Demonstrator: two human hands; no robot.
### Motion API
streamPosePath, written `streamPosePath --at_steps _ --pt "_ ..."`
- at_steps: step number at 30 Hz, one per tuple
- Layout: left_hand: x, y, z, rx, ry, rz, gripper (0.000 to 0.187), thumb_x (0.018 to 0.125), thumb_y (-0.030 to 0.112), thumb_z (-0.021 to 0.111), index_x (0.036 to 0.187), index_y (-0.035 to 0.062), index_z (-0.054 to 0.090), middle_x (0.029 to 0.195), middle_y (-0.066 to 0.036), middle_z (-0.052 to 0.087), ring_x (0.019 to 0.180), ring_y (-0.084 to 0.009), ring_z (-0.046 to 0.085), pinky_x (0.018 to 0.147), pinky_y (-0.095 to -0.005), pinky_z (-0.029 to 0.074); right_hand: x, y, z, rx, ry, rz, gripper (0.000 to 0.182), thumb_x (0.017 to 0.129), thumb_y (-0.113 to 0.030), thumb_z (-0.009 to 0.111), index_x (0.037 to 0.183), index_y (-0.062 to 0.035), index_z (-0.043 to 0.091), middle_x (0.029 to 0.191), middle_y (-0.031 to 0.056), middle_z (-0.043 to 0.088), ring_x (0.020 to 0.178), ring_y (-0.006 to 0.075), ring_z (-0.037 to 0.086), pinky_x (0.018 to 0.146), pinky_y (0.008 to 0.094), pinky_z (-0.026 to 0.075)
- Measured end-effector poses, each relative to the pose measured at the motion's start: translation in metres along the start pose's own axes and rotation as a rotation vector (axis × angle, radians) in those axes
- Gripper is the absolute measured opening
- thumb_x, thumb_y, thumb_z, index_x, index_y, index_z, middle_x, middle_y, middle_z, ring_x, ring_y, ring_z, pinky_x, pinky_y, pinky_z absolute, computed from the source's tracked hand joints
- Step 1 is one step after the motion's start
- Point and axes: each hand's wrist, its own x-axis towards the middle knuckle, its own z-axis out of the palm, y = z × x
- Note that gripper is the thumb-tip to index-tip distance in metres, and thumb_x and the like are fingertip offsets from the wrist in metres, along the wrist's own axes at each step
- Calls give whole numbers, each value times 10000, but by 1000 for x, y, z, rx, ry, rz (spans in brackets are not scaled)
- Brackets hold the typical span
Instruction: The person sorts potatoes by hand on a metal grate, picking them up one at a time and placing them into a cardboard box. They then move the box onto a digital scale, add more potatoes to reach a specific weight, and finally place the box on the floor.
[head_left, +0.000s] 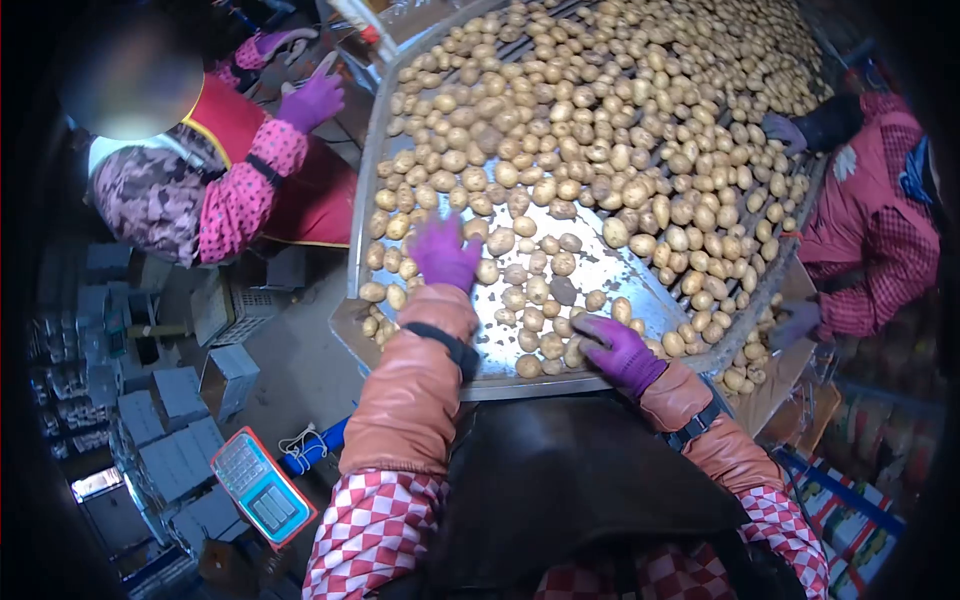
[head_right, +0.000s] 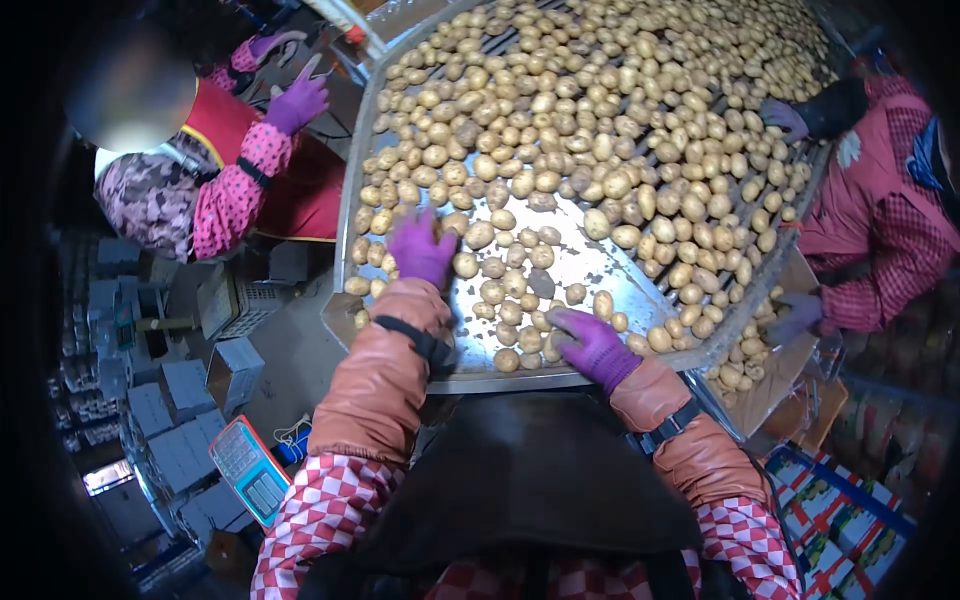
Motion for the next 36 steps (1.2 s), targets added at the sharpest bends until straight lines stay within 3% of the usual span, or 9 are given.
streamPosePath --at_steps 2,6,8,15,18,22,29,32,36 --pt "3 -4 8 -86 -387 -169 690 793 506 642 1402 247 447 1492 -165 316 1322 -377 368 1053 -621 243 -16 4 -21 -13 129 84 383 864 -161 642 1229 -53 606 1207 159 627 1148 307 587 984 385 466" --pt "-74 2 -18 52 -369 160 728 731 371 730 1393 232 460 1528 -198 256 1338 -369 372 1072 -609 258 -49 27 -50 69 252 161 388 876 -104 635 1251 -16 589 1230 164 605 1172 257 571 1006 347 451" --pt "-112 -7 -23 -268 -229 222 575 729 258 711 1277 154 574 1411 -233 434 1239 -389 477 972 -488 427 -60 47 -56 182 316 192 399 871 -48 623 1266 -12 582 1246 154 591 1178 238 561 1008 341 449" --pt "-89 94 -40 -302 -128 506 282 720 182 661 998 159 618 883 -47 597 855 -301 557 777 -469 377 -43 45 -59 147 334 111 337 900 -98 610 1220 7 609 1209 166 629 1125 257 597 996 332 446" --pt "-87 133 16 -50 -360 446 247 790 189 596 1017 279 632 826 -84 588 832 -299 581 738 -481 388 -34 33 -52 196 255 53 335 905 -118 619 1222 -8 614 1185 161 644 1135 234 597 1001 330 444" --pt "-56 168 55 353 -583 377 199 914 252 503 1048 246 650 903 -50 683 872 -292 661 824 -507 400 -22 20 -52 134 171 -27 343 907 -128 616 1234 -23 608 1145 138 657 1083 205 618 954 310 473" --pt "-46 157 -19 -5 -559 317 413 814 376 638 1193 222 581 901 -95 696 822 -292 673 705 -451 461 -24 21 -64 110 178 35 424 910 -174 599 1301 -16 555 1128 141 662 1038 189 624 888 293 500" --pt "-74 167 -32 -225 -373 378 578 751 395 716 1274 201 565 792 -104 668 744 -305 648 639 -423 470 -18 66 -55 991 68 391 525 949 -231 595 1434 -139 415 1208 105 606 1029 245 635 893 380 524" --pt "-96 190 -72 -424 -349 530 582 738 358 724 1250 124 578 782 -154 653 727 -346 634 660 -448 493 -20 49 -53 1062 7 522 450 977 -357 513 1373 -158 441 1253 91 565 1034 253 616 786 418 579"
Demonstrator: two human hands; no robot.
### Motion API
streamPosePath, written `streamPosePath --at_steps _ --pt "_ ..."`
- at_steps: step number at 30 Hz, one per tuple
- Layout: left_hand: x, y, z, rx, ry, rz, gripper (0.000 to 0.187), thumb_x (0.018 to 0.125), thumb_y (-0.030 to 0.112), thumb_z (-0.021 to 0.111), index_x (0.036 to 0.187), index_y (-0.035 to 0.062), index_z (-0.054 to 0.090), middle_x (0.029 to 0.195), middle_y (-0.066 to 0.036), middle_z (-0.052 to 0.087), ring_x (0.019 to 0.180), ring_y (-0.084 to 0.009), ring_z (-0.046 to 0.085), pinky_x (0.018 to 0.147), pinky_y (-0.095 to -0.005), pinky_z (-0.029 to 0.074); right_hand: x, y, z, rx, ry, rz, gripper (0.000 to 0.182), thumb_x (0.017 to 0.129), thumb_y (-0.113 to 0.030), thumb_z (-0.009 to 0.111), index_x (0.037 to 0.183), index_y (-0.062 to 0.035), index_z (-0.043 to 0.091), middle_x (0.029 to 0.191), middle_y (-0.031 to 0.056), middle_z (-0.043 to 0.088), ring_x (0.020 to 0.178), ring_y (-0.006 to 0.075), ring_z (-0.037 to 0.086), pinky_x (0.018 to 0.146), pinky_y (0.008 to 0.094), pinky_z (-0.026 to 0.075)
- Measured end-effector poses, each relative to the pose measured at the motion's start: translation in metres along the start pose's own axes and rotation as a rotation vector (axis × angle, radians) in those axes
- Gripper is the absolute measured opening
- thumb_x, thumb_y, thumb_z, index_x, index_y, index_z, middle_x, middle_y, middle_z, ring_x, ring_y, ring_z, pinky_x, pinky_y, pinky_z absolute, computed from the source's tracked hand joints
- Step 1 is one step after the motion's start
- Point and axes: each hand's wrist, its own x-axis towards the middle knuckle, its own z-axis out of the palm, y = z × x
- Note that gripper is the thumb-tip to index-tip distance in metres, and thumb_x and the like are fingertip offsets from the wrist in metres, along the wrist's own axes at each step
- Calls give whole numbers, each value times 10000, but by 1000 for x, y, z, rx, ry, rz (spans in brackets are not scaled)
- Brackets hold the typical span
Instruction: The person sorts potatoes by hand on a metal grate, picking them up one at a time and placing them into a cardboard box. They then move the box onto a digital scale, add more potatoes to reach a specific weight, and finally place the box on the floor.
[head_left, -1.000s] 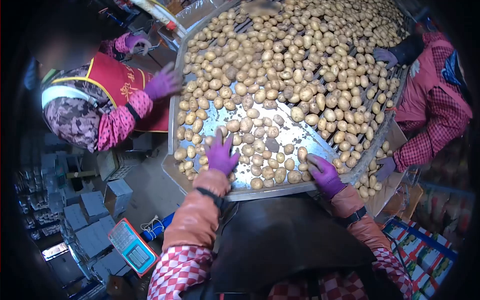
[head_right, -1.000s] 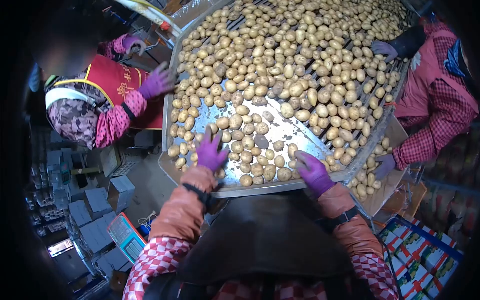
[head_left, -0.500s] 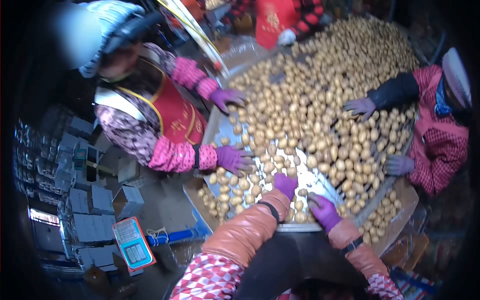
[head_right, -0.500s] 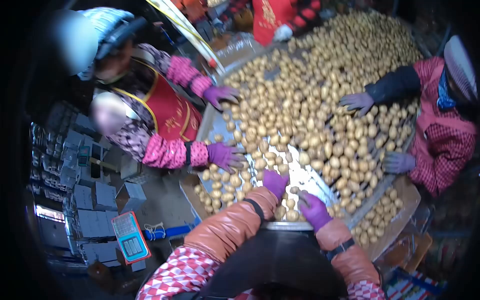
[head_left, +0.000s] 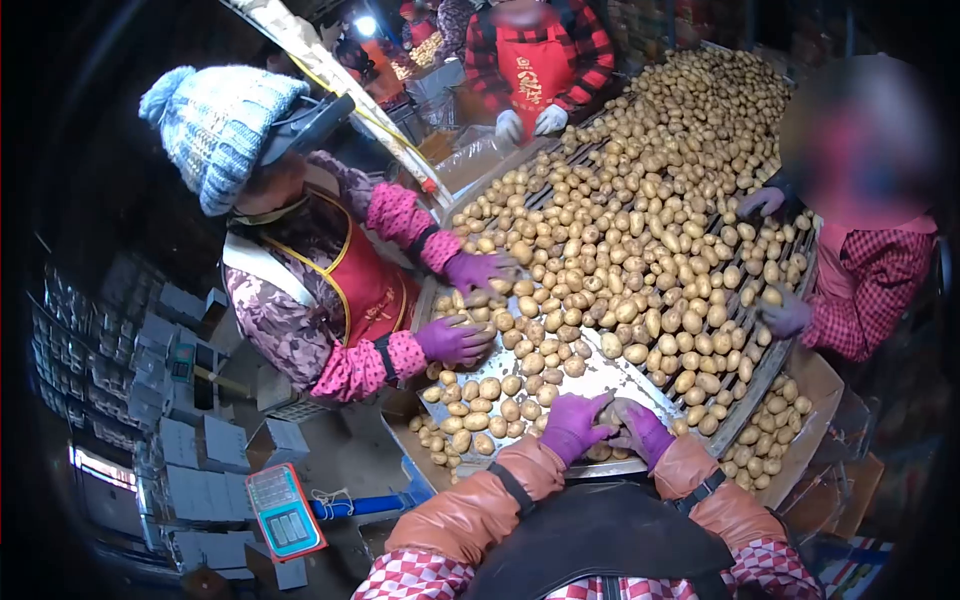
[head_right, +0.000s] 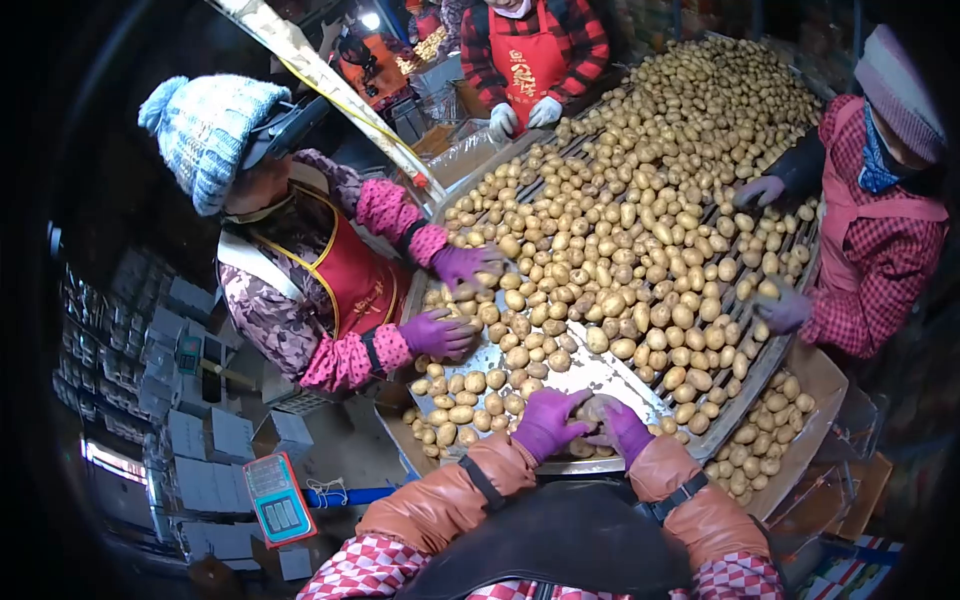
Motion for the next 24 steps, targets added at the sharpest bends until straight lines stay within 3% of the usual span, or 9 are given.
streamPosePath --at_steps 3,6,9,11,13,16,19,23,24 --pt "-6 8 1 -8 -73 -51 604 744 395 714 1265 129 565 801 -163 656 745 -362 632 669 -459 493 -12 -2 15 30 -34 37 506 987 -498 444 1330 -126 465 1179 75 599 938 219 639 701 346 569" --pt "-9 21 -1 -82 -74 -121 570 797 448 679 1257 129 572 831 -180 665 754 -374 635 662 -468 493 -24 -8 23 -2 -49 97 531 986 -530 409 1341 -138 455 1179 63 611 933 202 640 645 332 565" --pt "-7 30 3 -163 19 -151 474 854 449 642 1184 113 592 840 -191 664 763 -361 652 629 -441 502 -35 -12 31 -19 -5 -54 556 999 -517 362 1307 -69 477 1061 102 643 818 201 660 548 287 554" --pt "-7 30 12 -274 90 -152 471 856 439 639 1191 110 592 889 -188 673 794 -363 657 663 -434 514 -43 -15 35 -84 29 -179 563 1018 -480 298 1255 -16 510 956 118 652 685 188 654 501 252 539" --pt "-7 34 14 -390 116 -185 443 869 401 636 1199 108 594 979 -184 679 862 -361 664 733 -406 530 -55 -25 40 -180 15 -248 564 1024 -470 268 1238 -16 526 920 109 654 651 176 644 491 242 529" --pt "-7 29 29 -580 152 -175 417 892 365 634 1215 106 588 956 -161 679 831 -283 674 747 -359 529 -62 -28 40 -249 15 -307 584 1027 -473 229 1207 -19 548 873 99 654 613 165 628 473 233 514" --pt "-9 26 34 -923 8 -299 417 956 297 599 1268 27 535 1058 -92 646 919 -150 603 832 -316 498 -71 -32 48 -303 44 -349 608 1026 -489 203 1196 -25 557 864 96 656 609 161 627 469 227 506" --pt "-13 27 32 -1075 54 -275 379 972 261 583 1269 32 525 1077 -67 626 917 -132 581 817 -309 498 -80 -51 56 -378 -124 -343 601 1025 -499 201 1222 -45 543 919 96 658 617 159 632 465 217 484" --pt "-15 27 32 -1113 57 -313 375 970 260 585 1264 34 526 1082 -68 626 918 -131 582 812 -309 499 -80 -49 55 -299 -134 -315 557 1023 -482 253 1222 -45 534 949 97 653 655 163 640 479 216 494"
